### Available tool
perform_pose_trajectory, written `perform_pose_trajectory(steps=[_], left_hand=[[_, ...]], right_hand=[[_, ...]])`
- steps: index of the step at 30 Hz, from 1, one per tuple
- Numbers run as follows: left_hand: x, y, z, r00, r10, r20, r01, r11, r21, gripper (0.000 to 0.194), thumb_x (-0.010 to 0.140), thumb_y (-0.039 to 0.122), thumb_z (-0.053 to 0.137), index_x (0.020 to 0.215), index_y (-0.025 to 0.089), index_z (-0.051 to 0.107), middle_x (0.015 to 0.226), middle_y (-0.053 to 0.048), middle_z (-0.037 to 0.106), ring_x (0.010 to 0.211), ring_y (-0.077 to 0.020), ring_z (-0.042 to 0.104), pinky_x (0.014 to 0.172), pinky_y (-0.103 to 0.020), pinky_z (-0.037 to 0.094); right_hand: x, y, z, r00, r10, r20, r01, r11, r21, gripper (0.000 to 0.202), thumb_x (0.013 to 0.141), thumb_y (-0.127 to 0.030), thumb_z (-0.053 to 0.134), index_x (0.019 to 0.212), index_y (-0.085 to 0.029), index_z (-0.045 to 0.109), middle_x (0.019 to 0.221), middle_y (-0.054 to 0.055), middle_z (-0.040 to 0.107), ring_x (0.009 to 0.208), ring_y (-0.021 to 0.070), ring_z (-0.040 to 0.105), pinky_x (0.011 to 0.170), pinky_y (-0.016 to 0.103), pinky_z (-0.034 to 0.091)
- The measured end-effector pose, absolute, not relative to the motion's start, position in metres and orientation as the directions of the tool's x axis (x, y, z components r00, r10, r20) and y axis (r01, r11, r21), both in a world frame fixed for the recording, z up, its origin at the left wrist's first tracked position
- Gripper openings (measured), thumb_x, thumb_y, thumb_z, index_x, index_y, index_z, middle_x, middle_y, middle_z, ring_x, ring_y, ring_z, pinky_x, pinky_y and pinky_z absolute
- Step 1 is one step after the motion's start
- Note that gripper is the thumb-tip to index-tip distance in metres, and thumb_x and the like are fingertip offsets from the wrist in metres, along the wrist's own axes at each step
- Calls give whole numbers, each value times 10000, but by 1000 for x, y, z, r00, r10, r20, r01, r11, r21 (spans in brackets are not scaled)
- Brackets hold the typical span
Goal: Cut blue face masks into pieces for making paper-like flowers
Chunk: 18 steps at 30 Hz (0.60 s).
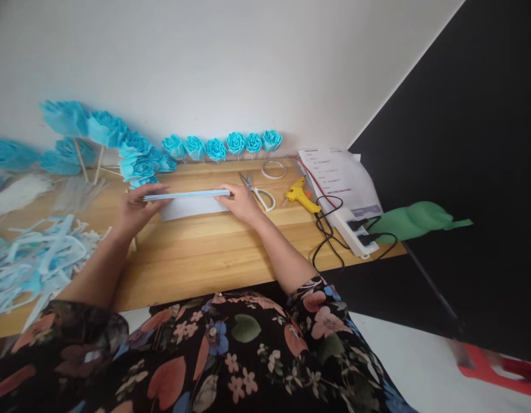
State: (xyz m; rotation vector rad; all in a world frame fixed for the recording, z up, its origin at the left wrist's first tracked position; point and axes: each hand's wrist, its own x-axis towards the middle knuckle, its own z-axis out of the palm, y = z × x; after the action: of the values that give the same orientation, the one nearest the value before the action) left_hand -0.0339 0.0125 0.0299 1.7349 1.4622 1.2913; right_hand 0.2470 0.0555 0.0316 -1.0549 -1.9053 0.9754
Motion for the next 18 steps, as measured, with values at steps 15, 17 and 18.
perform_pose_trajectory(steps=[15, 17, 18], left_hand=[[-25, 13, 27, 40, 986, 162, 344, -165, 924, 325, 690, 470, 778, 819, 184, 694, 774, -28, 669, 689, -169, 570, 626, -275, 464], [-22, 10, 32, 68, 984, 162, 309, -175, 935, 357, 695, 493, 784, 858, 185, 703, 832, -47, 694, 727, -185, 603, 658, -288, 488], [-21, 8, 35, 84, 983, 166, 288, -183, 940, 377, 694, 504, 789, 876, 184, 709, 868, -58, 707, 754, -195, 618, 678, -296, 499]], right_hand=[[246, 38, 50, -514, 733, 445, 375, 659, -652, 362, 899, -374, 635, 1214, -207, 696, 1115, 68, 755, 1045, 210, 695, 946, 333, 493], [241, 34, 52, -560, 697, 448, 419, 705, -573, 354, 920, -378, 613, 1223, -212, 694, 1161, 73, 744, 1073, 219, 687, 968, 348, 482], [238, 31, 53, -589, 684, 430, 446, 719, -533, 371, 924, -383, 611, 1248, -215, 682, 1194, 76, 734, 1093, 226, 680, 981, 358, 474]])
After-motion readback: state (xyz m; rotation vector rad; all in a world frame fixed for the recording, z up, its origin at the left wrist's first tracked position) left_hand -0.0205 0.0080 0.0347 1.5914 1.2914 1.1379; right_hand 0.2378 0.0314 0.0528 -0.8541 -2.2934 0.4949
